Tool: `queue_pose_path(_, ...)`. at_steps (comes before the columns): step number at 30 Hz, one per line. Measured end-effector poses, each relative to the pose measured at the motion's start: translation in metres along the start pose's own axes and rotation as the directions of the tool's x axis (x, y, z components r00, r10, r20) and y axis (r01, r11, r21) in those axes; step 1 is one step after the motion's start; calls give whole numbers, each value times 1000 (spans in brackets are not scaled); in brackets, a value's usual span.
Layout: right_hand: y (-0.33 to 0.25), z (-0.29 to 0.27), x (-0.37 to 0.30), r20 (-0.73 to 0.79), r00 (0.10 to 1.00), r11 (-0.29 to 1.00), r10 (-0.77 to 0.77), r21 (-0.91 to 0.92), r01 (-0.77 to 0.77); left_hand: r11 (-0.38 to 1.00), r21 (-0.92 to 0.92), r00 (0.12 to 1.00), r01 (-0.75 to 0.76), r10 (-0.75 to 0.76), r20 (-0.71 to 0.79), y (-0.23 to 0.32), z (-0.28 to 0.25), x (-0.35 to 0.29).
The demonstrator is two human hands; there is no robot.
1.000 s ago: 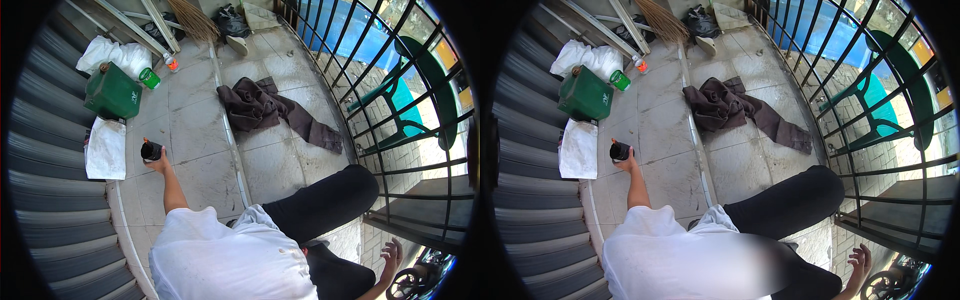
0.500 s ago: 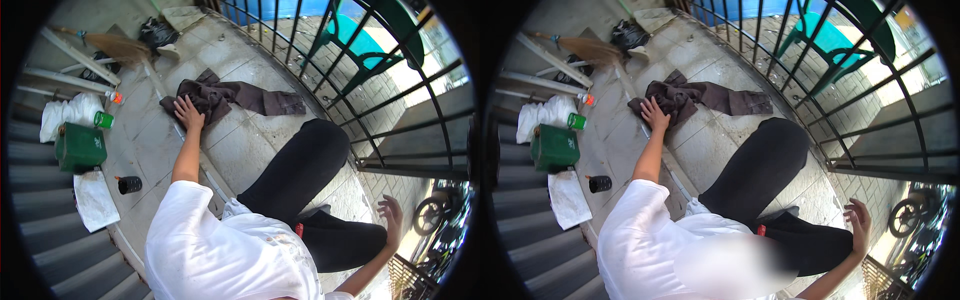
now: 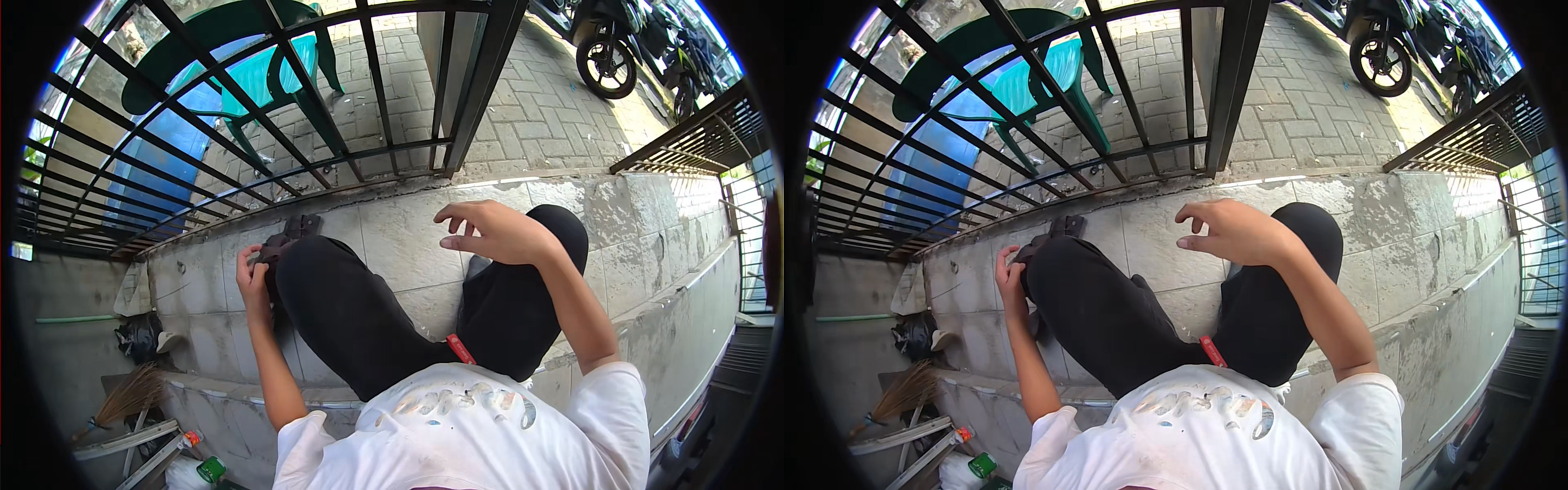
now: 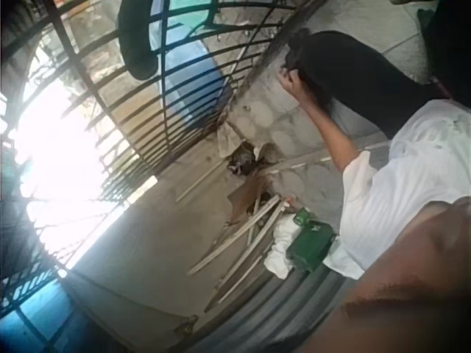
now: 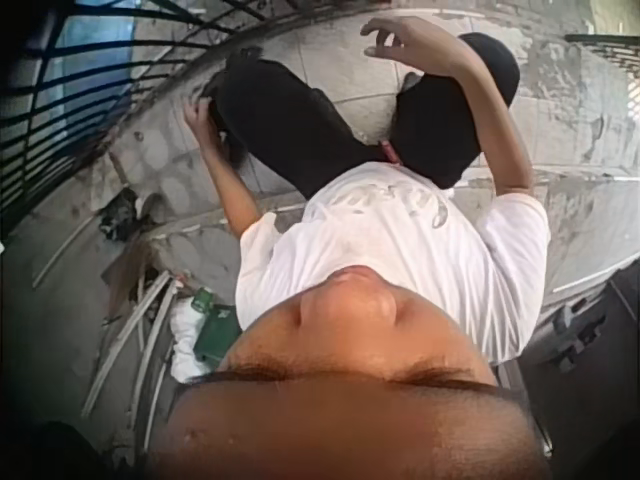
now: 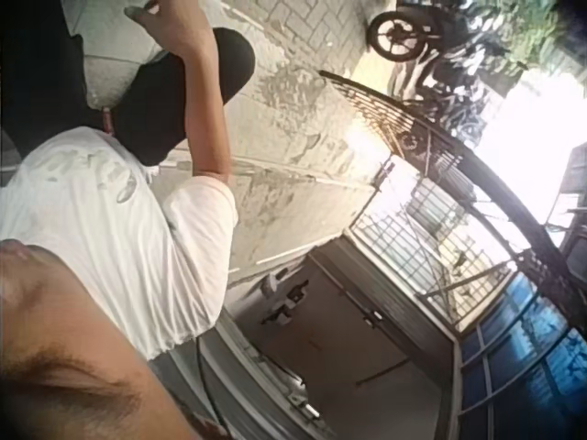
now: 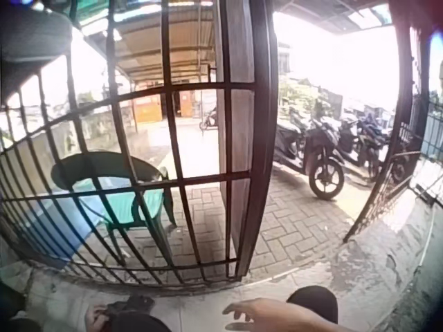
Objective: The person paints a metal gate using a paintbrush and paint from a container, then sets the container on the ground, picks up a garment from the floor, and walks away.
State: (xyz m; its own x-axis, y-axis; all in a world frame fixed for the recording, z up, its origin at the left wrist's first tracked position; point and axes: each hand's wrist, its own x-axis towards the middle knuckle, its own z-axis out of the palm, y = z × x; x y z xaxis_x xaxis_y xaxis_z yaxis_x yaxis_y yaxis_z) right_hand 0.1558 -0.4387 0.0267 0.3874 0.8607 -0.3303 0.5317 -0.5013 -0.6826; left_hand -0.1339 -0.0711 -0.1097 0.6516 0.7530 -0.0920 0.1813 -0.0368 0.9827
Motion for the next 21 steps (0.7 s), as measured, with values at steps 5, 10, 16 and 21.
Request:
queue_pose_path(5,-54,124,98,-324,943,954,-76,251,164,975,219,913,-49,-45,405,105,49,49)
queue_pose_path(10,-49,184,184,-648,748,912,-145,206,355,950,279,728,-138,-94,679,158,115,72)
queue_pose_path(16,16,208,200,-252,963,432,94,882,189,217,664,654,-716,-127,746,163,194,53)
queue_pose_path(21,73,263,172,-449,859,510,245,814,279,523,398,311,-754,-250,917,172,251,3)
